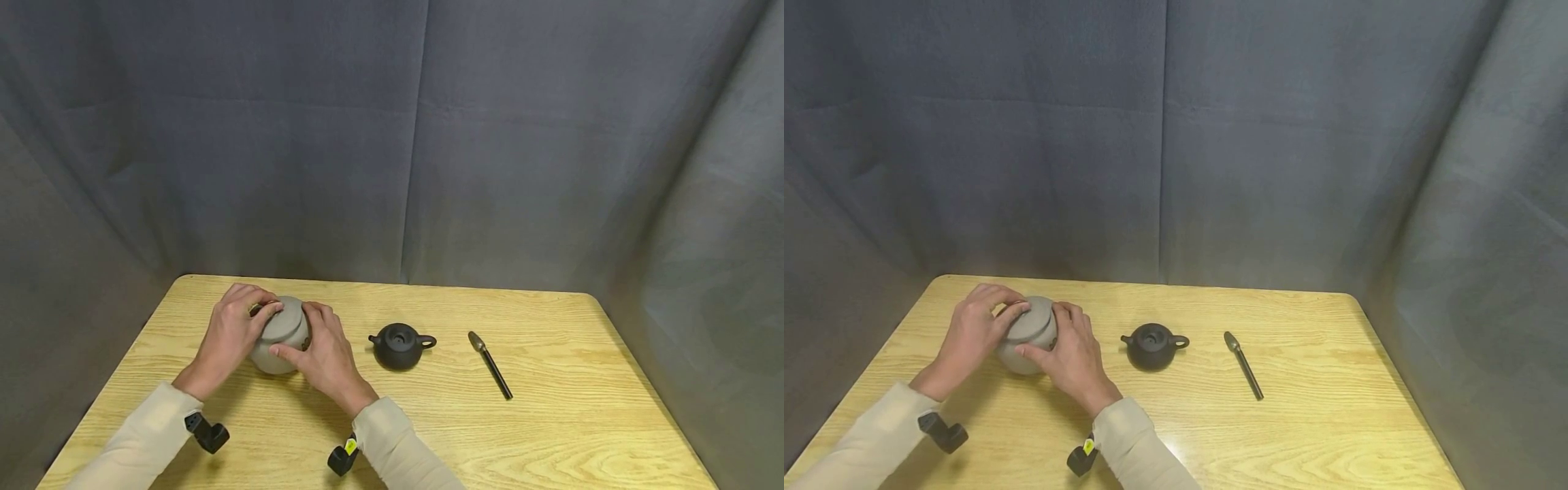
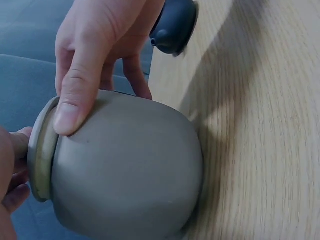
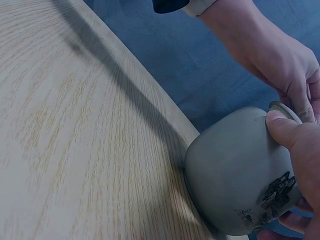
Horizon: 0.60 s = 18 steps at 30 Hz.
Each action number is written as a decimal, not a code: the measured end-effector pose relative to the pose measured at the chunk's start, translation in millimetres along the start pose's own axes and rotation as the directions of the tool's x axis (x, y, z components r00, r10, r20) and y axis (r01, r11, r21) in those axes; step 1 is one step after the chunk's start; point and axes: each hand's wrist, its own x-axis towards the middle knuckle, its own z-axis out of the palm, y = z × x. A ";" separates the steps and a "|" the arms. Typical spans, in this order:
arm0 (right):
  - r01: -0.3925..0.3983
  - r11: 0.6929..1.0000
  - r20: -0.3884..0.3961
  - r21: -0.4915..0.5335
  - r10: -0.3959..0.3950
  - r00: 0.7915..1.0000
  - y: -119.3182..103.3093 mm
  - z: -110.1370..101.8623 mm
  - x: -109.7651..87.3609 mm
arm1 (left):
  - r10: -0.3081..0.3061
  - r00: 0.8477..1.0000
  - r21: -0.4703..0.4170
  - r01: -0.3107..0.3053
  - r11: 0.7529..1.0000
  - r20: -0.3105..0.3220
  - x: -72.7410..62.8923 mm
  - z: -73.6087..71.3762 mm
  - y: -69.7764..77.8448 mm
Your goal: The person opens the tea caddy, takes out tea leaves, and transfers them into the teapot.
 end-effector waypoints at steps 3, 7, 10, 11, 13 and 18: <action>-0.002 1.000 0.002 -0.002 0.002 1.000 -0.1 0.0 0.0 | 0.005 1.000 0.001 -0.005 1.000 -0.006 -1.9 2.1 -1.6; -0.002 1.000 0.000 -0.005 0.002 1.000 0.3 0.4 -0.2 | 0.036 0.999 0.013 -0.036 0.999 -0.022 -5.0 4.9 -4.4; 0.002 1.000 -0.001 -0.005 -0.002 1.000 0.6 0.7 -0.4 | 0.073 0.997 0.032 -0.072 0.997 -0.036 -6.8 6.5 -6.6; 0.003 1.000 -0.001 -0.004 -0.003 1.000 0.7 0.8 -0.5 | 0.085 0.996 0.039 -0.083 0.996 -0.039 -7.2 7.0 -7.3; 0.004 1.000 0.000 -0.003 -0.004 1.000 0.9 0.8 -0.7 | 0.108 0.993 0.054 -0.106 0.993 -0.041 -7.8 8.0 -8.8; 0.005 1.000 0.005 0.005 -0.005 1.000 1.1 0.0 -0.6 | 0.147 0.988 0.076 -0.144 0.987 -0.038 -8.5 9.9 -11.0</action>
